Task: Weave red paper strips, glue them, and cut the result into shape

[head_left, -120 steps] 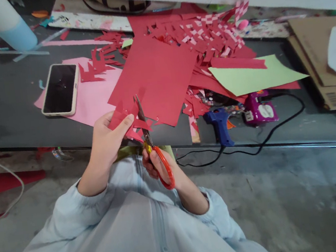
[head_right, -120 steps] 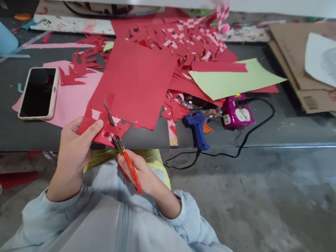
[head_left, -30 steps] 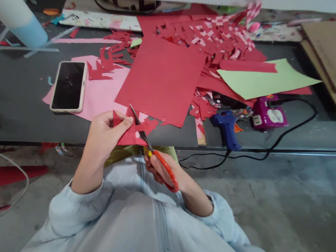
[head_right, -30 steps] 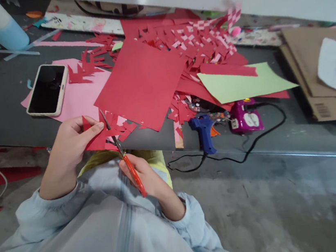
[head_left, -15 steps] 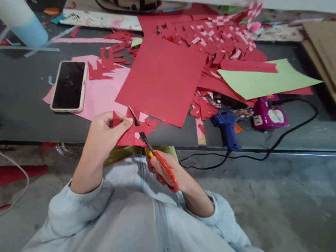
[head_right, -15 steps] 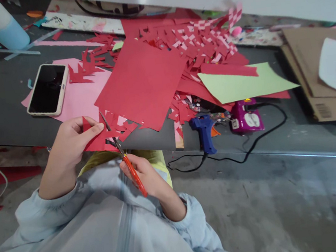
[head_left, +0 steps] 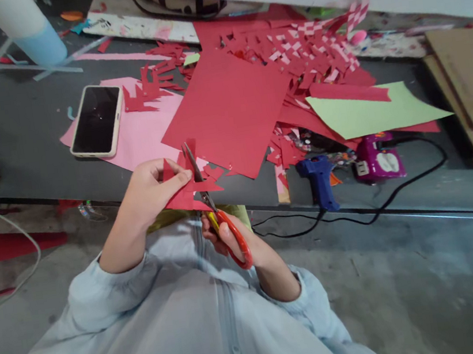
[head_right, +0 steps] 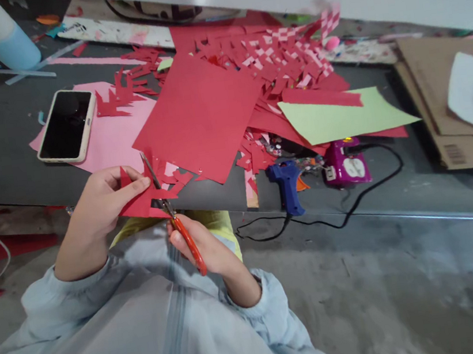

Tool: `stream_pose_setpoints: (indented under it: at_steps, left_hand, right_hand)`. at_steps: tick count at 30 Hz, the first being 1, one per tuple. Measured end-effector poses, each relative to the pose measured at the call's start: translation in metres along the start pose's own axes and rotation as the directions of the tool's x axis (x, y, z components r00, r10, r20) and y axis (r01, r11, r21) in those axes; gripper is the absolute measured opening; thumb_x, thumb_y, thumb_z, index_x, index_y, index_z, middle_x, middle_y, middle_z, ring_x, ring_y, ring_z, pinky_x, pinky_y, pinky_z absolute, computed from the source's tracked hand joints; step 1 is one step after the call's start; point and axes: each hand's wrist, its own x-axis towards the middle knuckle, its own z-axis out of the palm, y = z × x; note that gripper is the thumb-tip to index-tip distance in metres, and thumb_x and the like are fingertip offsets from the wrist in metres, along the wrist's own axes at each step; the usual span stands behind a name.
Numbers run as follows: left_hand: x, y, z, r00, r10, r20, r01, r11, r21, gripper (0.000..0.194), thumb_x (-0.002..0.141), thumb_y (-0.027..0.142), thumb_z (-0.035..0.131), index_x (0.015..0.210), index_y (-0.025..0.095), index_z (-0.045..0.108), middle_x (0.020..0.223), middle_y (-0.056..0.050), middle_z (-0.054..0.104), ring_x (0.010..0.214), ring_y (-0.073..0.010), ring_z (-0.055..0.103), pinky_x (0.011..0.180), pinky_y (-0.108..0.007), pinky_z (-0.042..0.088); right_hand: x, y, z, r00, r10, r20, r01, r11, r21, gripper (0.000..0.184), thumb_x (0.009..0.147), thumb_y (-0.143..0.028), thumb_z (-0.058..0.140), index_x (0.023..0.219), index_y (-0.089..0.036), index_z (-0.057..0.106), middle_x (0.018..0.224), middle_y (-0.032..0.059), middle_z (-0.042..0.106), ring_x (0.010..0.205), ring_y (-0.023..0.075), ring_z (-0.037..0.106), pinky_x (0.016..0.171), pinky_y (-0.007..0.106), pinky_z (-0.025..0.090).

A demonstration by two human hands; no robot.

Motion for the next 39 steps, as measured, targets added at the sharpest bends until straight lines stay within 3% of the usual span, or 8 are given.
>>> stream_pose_setpoints:
  at_steps: [8, 15, 31, 35, 39]
  left_hand:
    - [-0.002, 0.005, 0.003, 1.000, -0.008, 0.002, 0.008, 0.999, -0.033, 0.026, 0.070, 0.039, 0.075, 0.067, 0.017, 0.061, 0.064, 0.002, 0.058, 0.060, -0.0107, 0.050, 0.059, -0.025, 0.041]
    - [0.000, 0.002, 0.002, 1.000, -0.001, 0.006, 0.001, 1.000, 0.017, 0.027, 0.069, 0.041, 0.074, 0.067, 0.017, 0.061, 0.062, 0.003, 0.055, 0.059, -0.0105, 0.047, 0.059, -0.025, 0.040]
    - [0.001, 0.001, 0.000, 1.000, -0.008, -0.012, 0.009, 0.998, 0.057, 0.029, 0.069, 0.042, 0.074, 0.066, 0.018, 0.060, 0.059, 0.004, 0.051, 0.057, -0.0096, 0.044, 0.057, -0.024, 0.034]
    - [0.005, 0.001, 0.000, 1.000, -0.020, 0.006, 0.019, 0.999, 0.028, 0.028, 0.067, 0.041, 0.075, 0.066, 0.017, 0.060, 0.060, 0.004, 0.052, 0.058, -0.0097, 0.045, 0.059, -0.025, 0.036]
    - [0.018, 0.004, -0.004, 0.998, 0.054, 0.032, -0.056, 0.996, 0.069, 0.027, 0.069, 0.042, 0.075, 0.071, 0.016, 0.064, 0.069, 0.001, 0.061, 0.065, -0.0111, 0.050, 0.063, -0.025, 0.040]
  right_hand:
    - [0.003, 0.002, 0.002, 1.000, -0.009, -0.018, 0.009, 1.000, 0.012, 0.048, 0.095, -0.071, 0.040, 0.090, -0.023, 0.045, 0.074, -0.0041, 0.040, 0.053, 0.0075, 0.031, 0.045, 0.023, 0.031]
    - [0.003, 0.001, 0.004, 0.994, 0.075, -0.077, -0.076, 0.997, -0.001, 0.050, 0.095, -0.071, 0.040, 0.082, -0.023, 0.040, 0.064, -0.0074, 0.038, 0.045, 0.0047, 0.033, 0.041, 0.019, 0.029]
    - [0.003, -0.007, 0.005, 0.977, 0.143, -0.155, -0.155, 0.985, -0.068, 0.056, 0.091, -0.076, 0.042, 0.075, -0.022, 0.039, 0.059, -0.0082, 0.039, 0.041, 0.0036, 0.036, 0.036, 0.016, 0.033]
    - [0.004, -0.011, 0.005, 0.975, 0.139, -0.171, -0.152, 0.986, -0.068, 0.057, 0.090, -0.077, 0.043, 0.074, -0.022, 0.039, 0.056, -0.0088, 0.039, 0.038, 0.0035, 0.038, 0.036, 0.015, 0.034]
    - [0.010, -0.022, -0.002, 0.949, 0.179, -0.260, -0.189, 0.982, -0.013, 0.060, 0.085, -0.081, 0.046, 0.076, -0.023, 0.041, 0.056, -0.0090, 0.041, 0.035, 0.0034, 0.037, 0.032, 0.016, 0.033]
